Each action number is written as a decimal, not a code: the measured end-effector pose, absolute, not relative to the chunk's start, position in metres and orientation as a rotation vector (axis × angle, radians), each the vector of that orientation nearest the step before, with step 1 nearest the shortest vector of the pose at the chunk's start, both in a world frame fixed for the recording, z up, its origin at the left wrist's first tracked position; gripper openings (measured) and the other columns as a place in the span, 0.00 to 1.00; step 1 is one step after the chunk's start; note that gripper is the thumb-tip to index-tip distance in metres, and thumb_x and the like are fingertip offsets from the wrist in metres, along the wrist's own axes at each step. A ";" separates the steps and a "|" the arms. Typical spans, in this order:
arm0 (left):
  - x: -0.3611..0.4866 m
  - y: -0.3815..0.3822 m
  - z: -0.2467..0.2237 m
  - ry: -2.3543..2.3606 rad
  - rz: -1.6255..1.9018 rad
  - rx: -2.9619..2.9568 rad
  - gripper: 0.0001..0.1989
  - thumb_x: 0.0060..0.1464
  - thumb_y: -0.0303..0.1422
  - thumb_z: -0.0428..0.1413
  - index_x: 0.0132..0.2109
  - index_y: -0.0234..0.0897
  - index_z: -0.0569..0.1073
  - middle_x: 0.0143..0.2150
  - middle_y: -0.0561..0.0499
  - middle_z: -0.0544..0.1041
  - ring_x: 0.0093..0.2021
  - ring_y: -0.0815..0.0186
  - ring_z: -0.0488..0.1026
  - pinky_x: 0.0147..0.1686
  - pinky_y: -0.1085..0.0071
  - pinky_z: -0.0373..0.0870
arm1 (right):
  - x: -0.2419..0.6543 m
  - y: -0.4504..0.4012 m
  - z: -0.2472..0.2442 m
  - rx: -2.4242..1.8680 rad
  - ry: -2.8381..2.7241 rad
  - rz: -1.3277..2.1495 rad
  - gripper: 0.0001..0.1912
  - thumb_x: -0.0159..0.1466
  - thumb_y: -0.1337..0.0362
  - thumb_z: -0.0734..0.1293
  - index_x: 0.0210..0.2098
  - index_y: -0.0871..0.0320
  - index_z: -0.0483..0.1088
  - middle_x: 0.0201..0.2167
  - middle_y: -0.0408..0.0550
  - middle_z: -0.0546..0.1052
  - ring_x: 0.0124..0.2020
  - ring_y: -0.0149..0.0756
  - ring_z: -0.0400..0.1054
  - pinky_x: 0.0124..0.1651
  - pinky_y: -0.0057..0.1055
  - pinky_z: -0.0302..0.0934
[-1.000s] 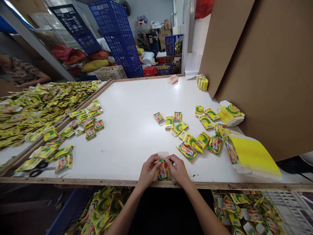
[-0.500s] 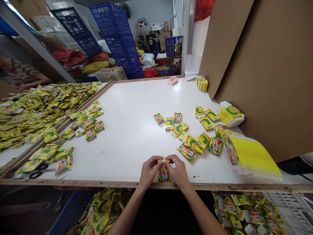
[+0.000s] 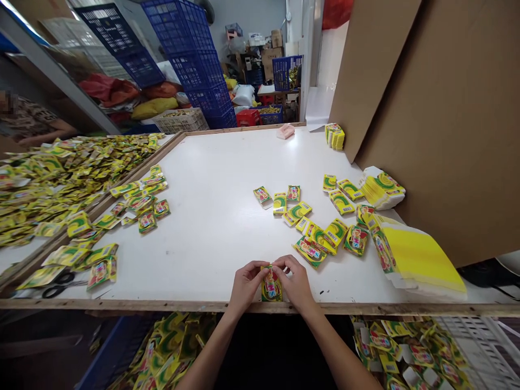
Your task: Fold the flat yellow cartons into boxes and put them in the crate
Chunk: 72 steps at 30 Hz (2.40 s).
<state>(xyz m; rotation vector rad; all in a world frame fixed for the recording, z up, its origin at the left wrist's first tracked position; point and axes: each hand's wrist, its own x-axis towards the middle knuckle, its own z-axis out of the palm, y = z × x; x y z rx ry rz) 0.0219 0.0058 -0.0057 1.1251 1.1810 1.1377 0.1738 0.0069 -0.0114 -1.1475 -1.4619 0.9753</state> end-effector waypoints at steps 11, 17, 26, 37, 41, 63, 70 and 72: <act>-0.068 -0.029 0.047 1.668 1.127 1.331 0.16 0.52 0.44 0.56 0.40 0.36 0.75 0.36 0.48 0.79 0.35 0.61 0.75 0.34 0.70 0.72 | 0.235 0.042 -0.009 -1.553 -1.769 0.254 0.19 0.64 0.61 0.63 0.53 0.55 0.66 0.50 0.52 0.73 0.49 0.48 0.63 0.52 0.44 0.54; -0.168 -0.072 0.067 2.216 0.866 1.598 0.19 0.46 0.48 0.57 0.40 0.41 0.76 0.42 0.48 0.78 0.42 0.55 0.75 0.41 0.65 0.71 | 0.262 0.074 0.001 -1.804 -2.063 0.085 0.24 0.59 0.63 0.66 0.55 0.60 0.64 0.44 0.56 0.76 0.45 0.51 0.65 0.46 0.43 0.54; -0.059 -0.040 0.039 1.698 1.099 1.500 0.18 0.55 0.40 0.54 0.51 0.38 0.68 0.51 0.43 0.73 0.49 0.58 0.73 0.49 0.59 0.69 | 0.239 0.040 0.043 -1.343 -1.866 0.585 0.22 0.61 0.58 0.65 0.54 0.58 0.67 0.44 0.53 0.75 0.42 0.43 0.68 0.46 0.39 0.62; 0.021 -0.006 -0.001 1.118 1.122 1.361 0.18 0.54 0.33 0.56 0.50 0.40 0.61 0.36 0.52 0.73 0.36 0.66 0.72 0.39 0.68 0.69 | 0.197 0.005 -0.007 -1.123 -1.336 1.088 0.23 0.59 0.55 0.68 0.51 0.57 0.64 0.38 0.50 0.76 0.33 0.36 0.68 0.38 0.33 0.63; 0.014 -0.009 -0.002 1.151 1.100 1.407 0.16 0.54 0.33 0.57 0.49 0.39 0.66 0.33 0.53 0.71 0.34 0.68 0.69 0.39 0.70 0.67 | 0.193 -0.003 -0.019 -1.117 -1.426 1.082 0.15 0.62 0.56 0.66 0.46 0.57 0.68 0.35 0.48 0.76 0.33 0.37 0.68 0.38 0.33 0.63; 0.019 -0.004 0.007 1.175 1.156 1.371 0.10 0.56 0.36 0.55 0.40 0.34 0.74 0.39 0.45 0.77 0.43 0.61 0.73 0.46 0.65 0.69 | 0.175 0.007 -0.013 -1.037 -1.530 0.992 0.11 0.63 0.58 0.64 0.40 0.54 0.77 0.38 0.50 0.78 0.42 0.41 0.70 0.46 0.37 0.64; 0.026 0.002 0.007 1.286 1.211 1.275 0.10 0.51 0.37 0.59 0.37 0.34 0.74 0.31 0.50 0.76 0.32 0.66 0.71 0.35 0.71 0.68 | 0.170 0.012 -0.007 -1.201 -1.487 0.965 0.11 0.62 0.57 0.65 0.36 0.56 0.75 0.31 0.48 0.78 0.31 0.37 0.68 0.36 0.33 0.64; 0.027 0.005 0.006 1.288 1.219 1.242 0.10 0.51 0.37 0.59 0.36 0.34 0.74 0.29 0.51 0.75 0.30 0.68 0.69 0.33 0.73 0.67 | 0.170 0.015 -0.006 -1.224 -1.475 0.979 0.11 0.61 0.56 0.65 0.34 0.57 0.74 0.29 0.47 0.77 0.28 0.36 0.67 0.33 0.32 0.63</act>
